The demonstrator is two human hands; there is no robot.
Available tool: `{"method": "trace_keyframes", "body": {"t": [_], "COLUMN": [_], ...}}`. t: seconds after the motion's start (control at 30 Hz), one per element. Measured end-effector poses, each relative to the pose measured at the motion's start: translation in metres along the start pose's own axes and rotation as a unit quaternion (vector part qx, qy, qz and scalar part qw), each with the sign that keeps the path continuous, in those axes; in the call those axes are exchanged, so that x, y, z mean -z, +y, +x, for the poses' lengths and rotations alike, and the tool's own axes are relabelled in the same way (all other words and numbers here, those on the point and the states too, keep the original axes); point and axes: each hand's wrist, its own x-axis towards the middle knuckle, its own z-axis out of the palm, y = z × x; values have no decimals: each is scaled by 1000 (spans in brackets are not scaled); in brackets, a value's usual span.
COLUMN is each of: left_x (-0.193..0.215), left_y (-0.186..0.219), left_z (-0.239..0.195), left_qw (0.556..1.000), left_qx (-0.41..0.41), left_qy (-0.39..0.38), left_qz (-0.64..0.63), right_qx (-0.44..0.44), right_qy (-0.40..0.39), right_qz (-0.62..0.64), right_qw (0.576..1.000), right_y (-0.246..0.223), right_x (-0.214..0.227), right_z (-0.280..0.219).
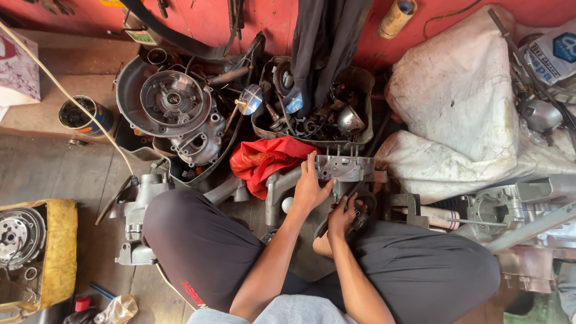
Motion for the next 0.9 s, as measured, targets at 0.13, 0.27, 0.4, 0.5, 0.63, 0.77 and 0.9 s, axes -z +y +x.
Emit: {"method": "trace_keyframes", "body": {"t": [0.13, 0.27, 0.4, 0.5, 0.63, 0.77, 0.9], "left_x": [-2, -2, -2, 0, -3, -5, -6], "left_y": [-2, -1, -2, 0, -2, -5, -6], "left_z": [1, 2, 2, 0, 0, 1, 1], "left_qw": [1000, 1000, 1000, 1000, 1000, 1000, 1000], "left_qx": [-1, 5, 2, 2, 3, -11, -18], "left_qy": [4, 2, 5, 1, -1, 13, 22], "left_qz": [-1, -3, -9, -9, -8, -8, -11], "right_qx": [41, 86, 55, 144, 107, 33, 40], "right_qy": [32, 66, 66, 57, 55, 52, 52], "right_qz": [-14, -78, -150, -87, -44, -89, -106], "right_qw": [999, 991, 985, 984, 992, 994, 992], "right_y": [10, 24, 2, 30, 82, 42, -34], "right_x": [3, 0, 1, 8, 7, 10, 6], "right_z": [18, 49, 21, 48, 101, 73, 4]}}
